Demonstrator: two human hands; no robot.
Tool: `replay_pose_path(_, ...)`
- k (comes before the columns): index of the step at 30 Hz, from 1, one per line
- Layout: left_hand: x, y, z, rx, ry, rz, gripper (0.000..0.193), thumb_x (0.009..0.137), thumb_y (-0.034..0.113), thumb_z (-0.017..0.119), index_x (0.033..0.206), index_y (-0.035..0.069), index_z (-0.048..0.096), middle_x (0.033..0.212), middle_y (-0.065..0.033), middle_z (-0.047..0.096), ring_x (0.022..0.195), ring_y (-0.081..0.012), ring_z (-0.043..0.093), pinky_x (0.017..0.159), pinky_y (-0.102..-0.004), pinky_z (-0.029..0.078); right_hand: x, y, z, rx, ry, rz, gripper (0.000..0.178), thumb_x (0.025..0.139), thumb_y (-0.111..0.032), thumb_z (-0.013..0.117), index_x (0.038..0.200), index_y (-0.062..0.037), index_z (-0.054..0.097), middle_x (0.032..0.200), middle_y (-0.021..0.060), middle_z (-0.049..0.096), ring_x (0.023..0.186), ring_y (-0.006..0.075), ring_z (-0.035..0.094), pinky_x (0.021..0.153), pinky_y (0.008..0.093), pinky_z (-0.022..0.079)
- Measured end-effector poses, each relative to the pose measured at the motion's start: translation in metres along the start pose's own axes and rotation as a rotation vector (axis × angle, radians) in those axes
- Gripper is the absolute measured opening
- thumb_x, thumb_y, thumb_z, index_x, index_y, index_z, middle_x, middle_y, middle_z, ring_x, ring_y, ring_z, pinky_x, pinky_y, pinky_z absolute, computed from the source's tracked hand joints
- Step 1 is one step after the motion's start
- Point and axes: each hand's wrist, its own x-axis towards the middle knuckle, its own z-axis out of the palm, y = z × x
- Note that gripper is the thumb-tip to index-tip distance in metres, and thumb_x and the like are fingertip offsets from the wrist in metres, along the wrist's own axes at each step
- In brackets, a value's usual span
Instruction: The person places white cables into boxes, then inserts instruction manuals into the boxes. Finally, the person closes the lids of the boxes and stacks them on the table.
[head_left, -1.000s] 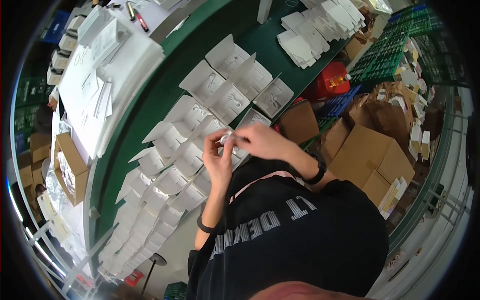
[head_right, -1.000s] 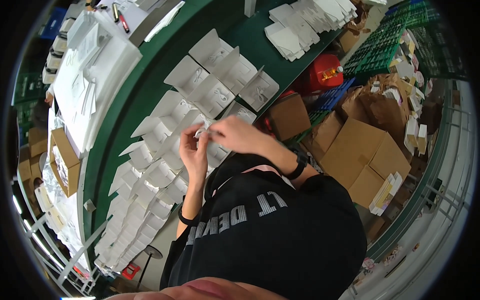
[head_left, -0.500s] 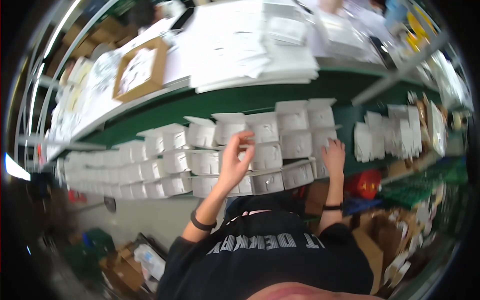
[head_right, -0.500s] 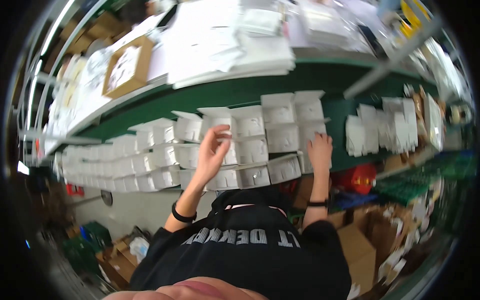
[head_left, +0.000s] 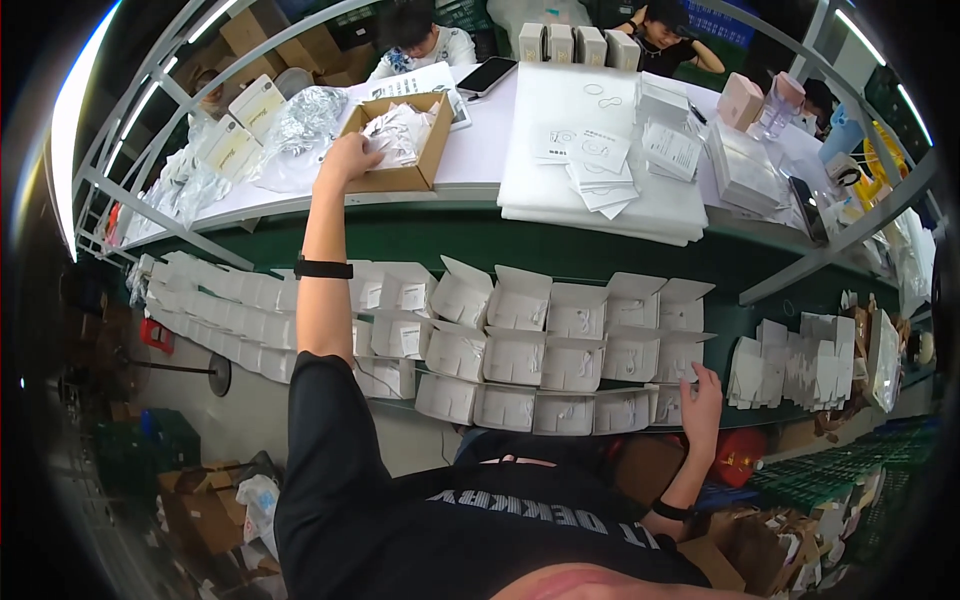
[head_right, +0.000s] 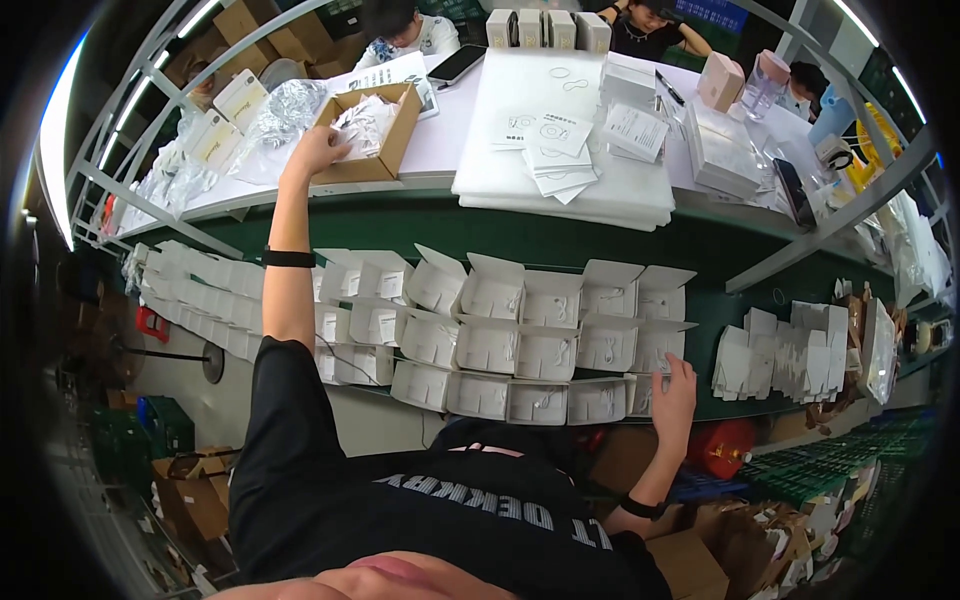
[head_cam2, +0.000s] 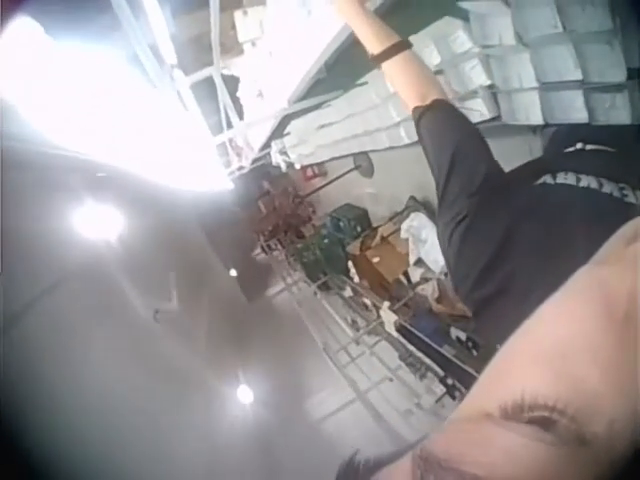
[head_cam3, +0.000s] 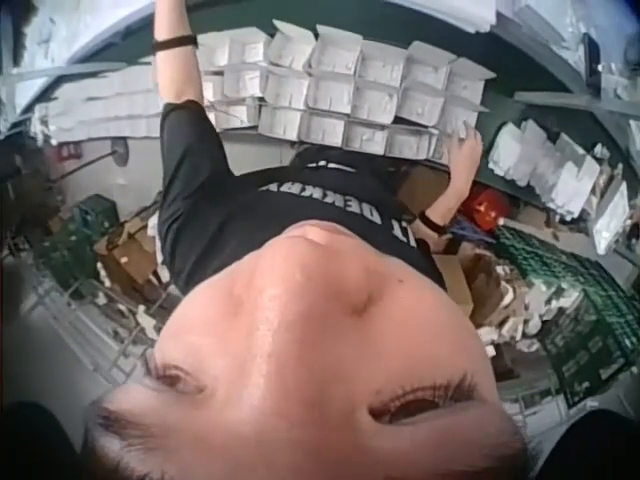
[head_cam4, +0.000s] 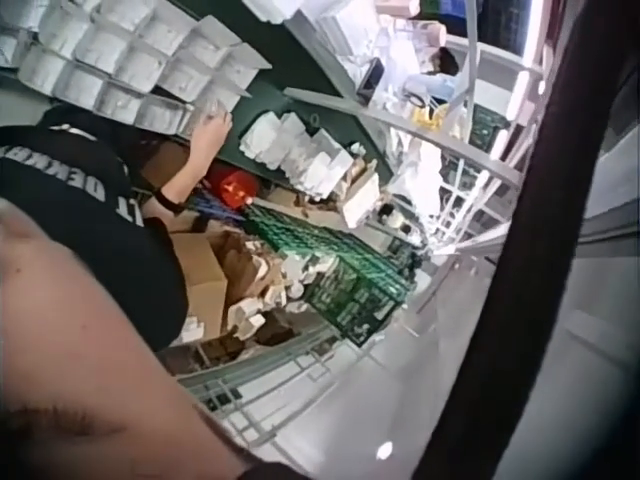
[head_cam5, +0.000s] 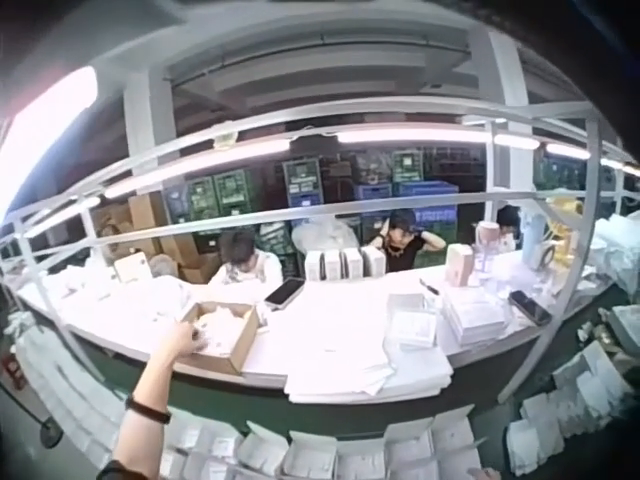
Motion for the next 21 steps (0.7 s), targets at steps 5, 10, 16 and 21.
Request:
replay_pose_path(5,0.011,-0.005,0.008,-0.073,-0.036,0.019,0.031,0.094,0.027,0.065,0.108,0.000,0.074,0.095,-0.0265,0.073,0.094,-0.0456,0.070,0.085,-0.0518,0.055,-0.018,0.003,0.021,0.071,-0.052,0.051,0.038,0.097,-0.017,0.064,0.131,0.0008,0.061,0.123,0.0200,0.062,0.113,0.0404,0.060,0.098,0.0447,0.048)
replay_pose_path(10,0.008,-0.010,0.008,0.036,0.140,-0.013,0.031,0.096,0.027,0.061,0.109,0.002,0.075,0.094,-0.0293,0.071,0.095,-0.0494,0.066,0.082,-0.0529,0.054,-0.021,-0.007,0.016,0.070,-0.116,0.036,0.036,0.098,-0.017,0.063,0.131,-0.0003,0.062,0.124,0.0212,0.062,0.113,0.0407,0.060,0.098,0.0448,0.048)
replay_pose_path(16,-0.007,0.000,-0.009,-0.338,0.506,-0.129,0.032,0.098,0.026,0.065,0.106,-0.003,0.073,0.088,-0.0201,0.076,0.085,-0.0340,0.074,0.075,-0.0432,0.054,-0.012,-0.023,-0.009,-0.030,-0.051,-0.025,0.035,0.099,-0.016,0.062,0.131,-0.0008,0.061,0.124,0.0208,0.063,0.110,0.0403,0.061,0.096,0.0444,0.049)
replay_pose_path(21,-0.063,0.032,-0.025,-1.205,0.255,-0.293,0.031,0.102,0.024,0.064,0.107,-0.006,0.068,0.092,-0.0093,0.074,0.084,-0.0162,0.070,0.073,-0.0275,0.052,-0.013,-0.100,-0.040,0.181,-0.060,-0.007,0.033,0.098,-0.010,0.063,0.130,-0.0001,0.064,0.114,0.0158,0.069,0.094,0.0262,0.067,0.085,0.0358,0.052)
